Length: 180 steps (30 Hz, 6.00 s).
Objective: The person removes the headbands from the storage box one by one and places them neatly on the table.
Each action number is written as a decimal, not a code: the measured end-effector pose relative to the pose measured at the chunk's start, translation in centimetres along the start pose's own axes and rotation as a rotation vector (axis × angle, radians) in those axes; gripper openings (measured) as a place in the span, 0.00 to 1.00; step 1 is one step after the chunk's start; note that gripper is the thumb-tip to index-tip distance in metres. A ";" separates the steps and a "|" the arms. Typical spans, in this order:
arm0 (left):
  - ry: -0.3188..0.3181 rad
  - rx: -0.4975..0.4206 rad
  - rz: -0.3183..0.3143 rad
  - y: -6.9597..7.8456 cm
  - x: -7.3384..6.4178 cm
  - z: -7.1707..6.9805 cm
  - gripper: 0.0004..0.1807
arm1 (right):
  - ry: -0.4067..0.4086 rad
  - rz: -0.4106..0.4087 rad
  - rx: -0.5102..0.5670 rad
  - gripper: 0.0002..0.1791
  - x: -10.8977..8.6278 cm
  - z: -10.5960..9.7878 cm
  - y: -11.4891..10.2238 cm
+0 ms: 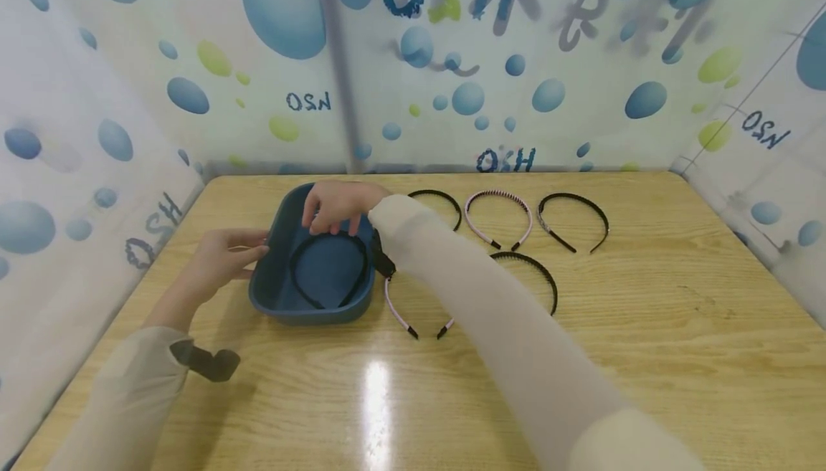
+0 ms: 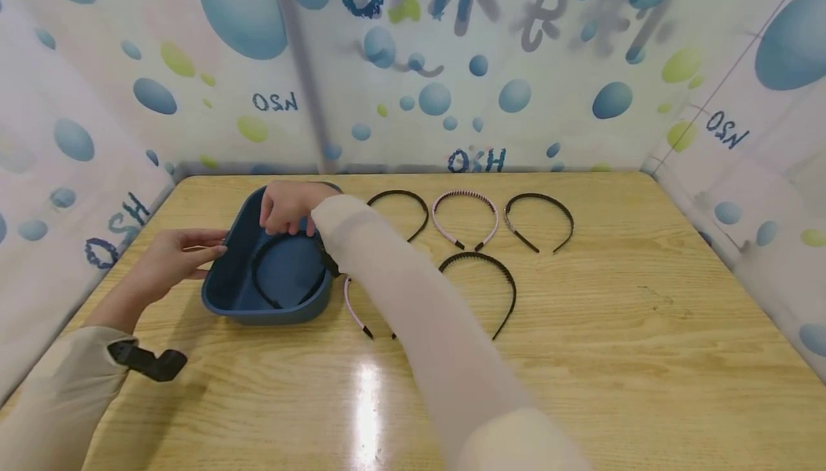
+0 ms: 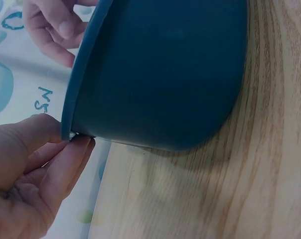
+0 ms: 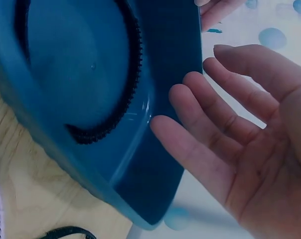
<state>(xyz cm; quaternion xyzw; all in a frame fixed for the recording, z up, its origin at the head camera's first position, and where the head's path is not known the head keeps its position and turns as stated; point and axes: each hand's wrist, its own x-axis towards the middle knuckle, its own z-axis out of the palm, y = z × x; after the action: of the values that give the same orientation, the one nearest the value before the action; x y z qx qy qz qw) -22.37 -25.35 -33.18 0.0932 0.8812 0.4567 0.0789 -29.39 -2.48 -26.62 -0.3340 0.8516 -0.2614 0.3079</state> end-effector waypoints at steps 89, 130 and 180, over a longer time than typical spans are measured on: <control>-0.005 -0.024 -0.049 0.3 0.2 0.0 0.24 | 0.088 0.225 -0.054 0.12 6.0 0.9 5.6; -0.024 -0.016 -0.023 0.8 0.7 0.3 0.23 | 0.130 0.131 0.007 0.14 2.9 -1.3 4.4; -0.025 0.019 0.012 0.6 0.5 0.4 0.24 | 0.265 -0.141 -0.335 0.14 -7.7 -7.0 1.6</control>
<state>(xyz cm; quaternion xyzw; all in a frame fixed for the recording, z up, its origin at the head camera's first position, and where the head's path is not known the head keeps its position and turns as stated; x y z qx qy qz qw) -22.72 -24.57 -32.99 0.1048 0.8840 0.4475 0.0861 -30.40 5.88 -20.28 -0.4019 0.8907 -0.1787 0.1145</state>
